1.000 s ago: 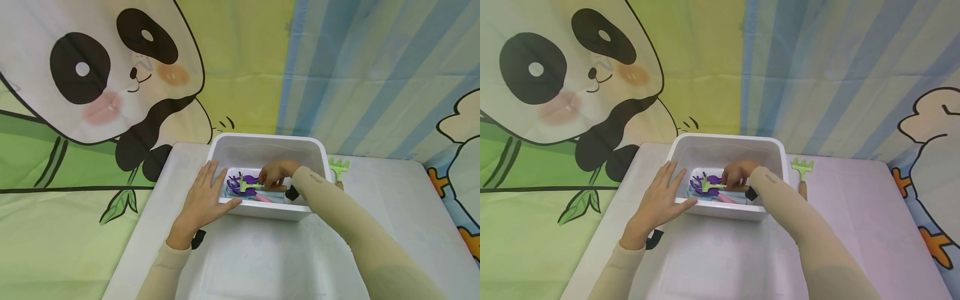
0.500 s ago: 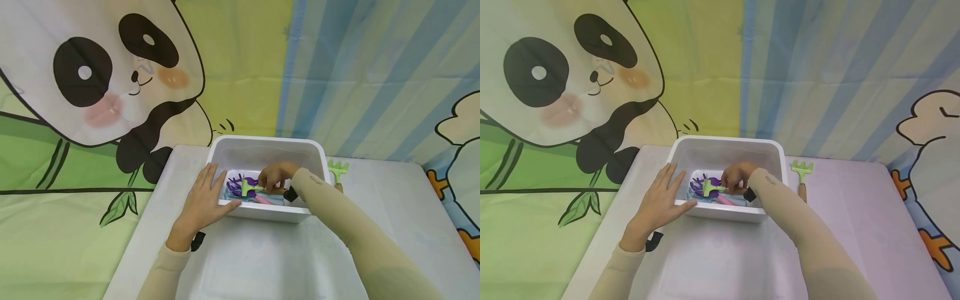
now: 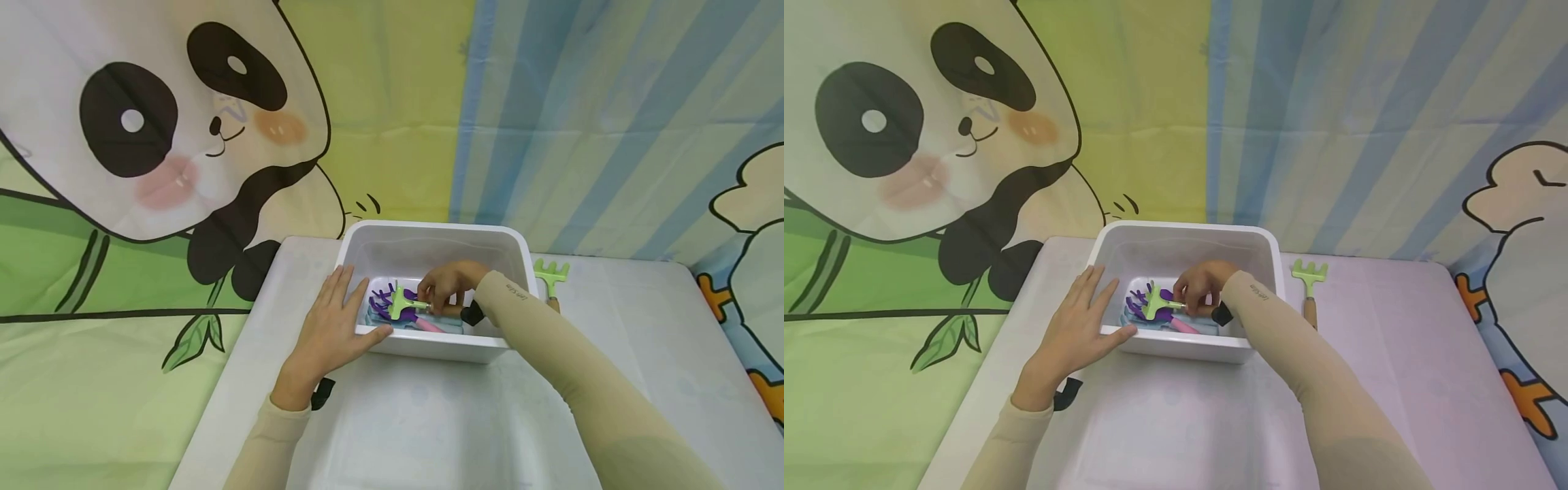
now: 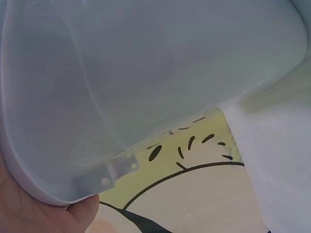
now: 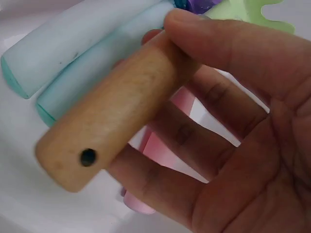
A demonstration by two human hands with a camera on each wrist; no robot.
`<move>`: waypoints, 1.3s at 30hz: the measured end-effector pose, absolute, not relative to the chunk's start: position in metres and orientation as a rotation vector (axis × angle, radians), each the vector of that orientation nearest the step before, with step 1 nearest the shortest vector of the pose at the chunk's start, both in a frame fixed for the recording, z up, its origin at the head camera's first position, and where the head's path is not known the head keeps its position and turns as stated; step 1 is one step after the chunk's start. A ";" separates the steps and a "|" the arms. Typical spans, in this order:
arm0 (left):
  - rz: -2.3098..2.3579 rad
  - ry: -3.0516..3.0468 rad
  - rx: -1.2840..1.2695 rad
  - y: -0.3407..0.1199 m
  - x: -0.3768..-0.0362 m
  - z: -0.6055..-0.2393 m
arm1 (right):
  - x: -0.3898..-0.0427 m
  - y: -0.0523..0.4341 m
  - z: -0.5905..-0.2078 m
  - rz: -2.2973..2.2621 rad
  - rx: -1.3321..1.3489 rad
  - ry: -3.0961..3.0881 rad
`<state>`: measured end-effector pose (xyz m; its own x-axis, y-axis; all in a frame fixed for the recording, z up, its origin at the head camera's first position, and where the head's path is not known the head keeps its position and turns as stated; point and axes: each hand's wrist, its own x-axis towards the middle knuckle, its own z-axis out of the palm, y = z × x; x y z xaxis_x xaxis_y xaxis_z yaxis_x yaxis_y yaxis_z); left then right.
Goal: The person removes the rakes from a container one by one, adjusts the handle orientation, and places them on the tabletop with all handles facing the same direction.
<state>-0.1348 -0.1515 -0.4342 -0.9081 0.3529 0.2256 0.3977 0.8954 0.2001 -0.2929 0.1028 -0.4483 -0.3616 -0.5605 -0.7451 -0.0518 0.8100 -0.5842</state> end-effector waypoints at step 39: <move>-0.374 -2.825 -0.613 -0.154 -0.136 -0.436 | -0.290 0.105 -0.410 -0.681 -0.440 1.798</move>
<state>-0.1365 -0.1539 -0.4364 -0.8870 0.3739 0.2711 0.4315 0.8800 0.1983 -0.2903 0.1048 -0.4101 -0.3219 -0.6008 -0.7318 0.0349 0.7648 -0.6433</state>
